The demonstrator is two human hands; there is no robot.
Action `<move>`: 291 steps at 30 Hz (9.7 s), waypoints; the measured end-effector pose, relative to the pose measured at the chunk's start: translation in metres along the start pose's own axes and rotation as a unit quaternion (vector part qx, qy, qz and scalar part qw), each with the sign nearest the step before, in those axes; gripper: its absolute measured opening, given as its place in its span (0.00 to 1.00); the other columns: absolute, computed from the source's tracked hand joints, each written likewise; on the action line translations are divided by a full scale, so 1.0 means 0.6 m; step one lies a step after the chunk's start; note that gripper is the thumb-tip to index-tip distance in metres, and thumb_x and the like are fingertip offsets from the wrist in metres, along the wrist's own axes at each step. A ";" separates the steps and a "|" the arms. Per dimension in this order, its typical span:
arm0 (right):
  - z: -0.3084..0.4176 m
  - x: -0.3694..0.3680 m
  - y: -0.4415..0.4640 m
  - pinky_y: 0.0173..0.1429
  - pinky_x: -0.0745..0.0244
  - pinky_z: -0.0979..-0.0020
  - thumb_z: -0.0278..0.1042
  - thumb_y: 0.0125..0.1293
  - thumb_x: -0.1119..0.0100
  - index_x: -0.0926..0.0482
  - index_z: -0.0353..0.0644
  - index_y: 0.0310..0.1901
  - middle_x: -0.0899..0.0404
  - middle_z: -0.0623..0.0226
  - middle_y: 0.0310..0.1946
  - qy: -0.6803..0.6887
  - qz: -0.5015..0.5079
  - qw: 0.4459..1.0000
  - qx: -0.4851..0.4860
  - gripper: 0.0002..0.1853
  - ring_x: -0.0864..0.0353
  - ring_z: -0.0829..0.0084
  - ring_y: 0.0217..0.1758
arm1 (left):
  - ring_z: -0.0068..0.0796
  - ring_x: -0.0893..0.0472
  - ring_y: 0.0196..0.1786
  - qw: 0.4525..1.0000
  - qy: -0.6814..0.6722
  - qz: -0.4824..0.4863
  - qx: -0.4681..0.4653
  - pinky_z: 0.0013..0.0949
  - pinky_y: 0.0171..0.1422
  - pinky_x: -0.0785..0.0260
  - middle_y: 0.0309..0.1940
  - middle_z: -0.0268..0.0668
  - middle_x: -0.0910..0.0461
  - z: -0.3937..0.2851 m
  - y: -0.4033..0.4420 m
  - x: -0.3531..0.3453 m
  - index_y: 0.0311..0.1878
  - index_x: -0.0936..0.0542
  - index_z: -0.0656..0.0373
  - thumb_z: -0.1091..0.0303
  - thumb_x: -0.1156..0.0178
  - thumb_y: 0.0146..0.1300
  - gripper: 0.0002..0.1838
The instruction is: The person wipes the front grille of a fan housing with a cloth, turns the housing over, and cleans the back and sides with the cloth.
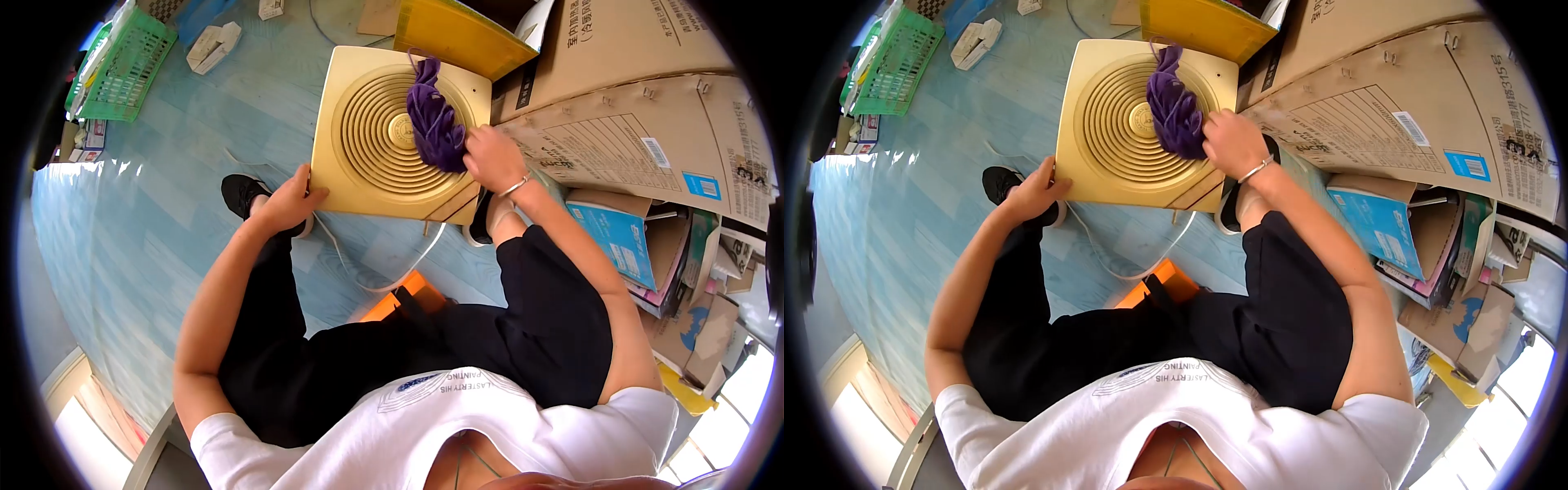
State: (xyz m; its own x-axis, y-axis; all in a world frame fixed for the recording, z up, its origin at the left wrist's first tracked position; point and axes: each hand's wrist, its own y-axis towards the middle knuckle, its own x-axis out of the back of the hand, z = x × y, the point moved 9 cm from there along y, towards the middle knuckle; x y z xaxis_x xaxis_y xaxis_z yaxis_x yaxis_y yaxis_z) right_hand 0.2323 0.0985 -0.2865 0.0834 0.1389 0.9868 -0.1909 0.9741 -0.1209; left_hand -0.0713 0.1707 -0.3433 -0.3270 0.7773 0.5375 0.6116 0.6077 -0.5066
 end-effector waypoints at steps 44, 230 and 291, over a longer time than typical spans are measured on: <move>0.161 0.009 -0.009 0.50 0.21 0.59 0.36 0.52 0.30 0.24 0.43 0.58 0.29 0.56 0.47 0.130 0.003 0.978 0.162 0.29 0.22 0.56 0.49 | 0.32 0.23 0.56 0.997 -0.059 0.019 0.039 0.36 0.63 0.32 0.54 0.44 0.22 -0.005 -0.004 -0.002 0.68 0.35 0.64 0.61 0.45 0.74 0.26; 0.185 0.001 0.041 0.50 0.27 0.65 0.25 0.58 0.43 0.21 0.45 0.55 0.20 0.69 0.38 0.137 -0.144 0.942 0.270 0.21 0.22 0.65 0.45 | 0.34 0.23 0.57 0.988 -0.080 0.072 0.115 0.35 0.63 0.33 0.54 0.46 0.21 -0.014 -0.012 0.001 0.62 0.29 0.69 0.58 0.41 0.70 0.26; 0.088 0.029 0.024 0.41 0.25 0.60 0.31 0.60 0.38 0.24 0.40 0.30 0.22 0.60 0.26 0.062 -0.191 0.969 0.146 0.06 0.21 0.58 0.33 | 0.34 0.25 0.59 0.988 -0.081 0.077 0.107 0.36 0.65 0.35 0.56 0.45 0.22 -0.031 -0.023 0.006 0.64 0.29 0.67 0.53 0.43 0.70 0.29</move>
State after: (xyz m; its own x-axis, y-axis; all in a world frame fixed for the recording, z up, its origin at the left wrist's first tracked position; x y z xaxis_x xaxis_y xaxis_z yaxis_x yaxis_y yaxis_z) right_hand 0.1796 0.1053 -0.2652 0.3170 -0.1844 0.9303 -0.3900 0.8688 0.3051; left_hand -0.0673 0.1621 -0.3220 -0.3634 0.8683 0.3377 0.5019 0.4879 -0.7142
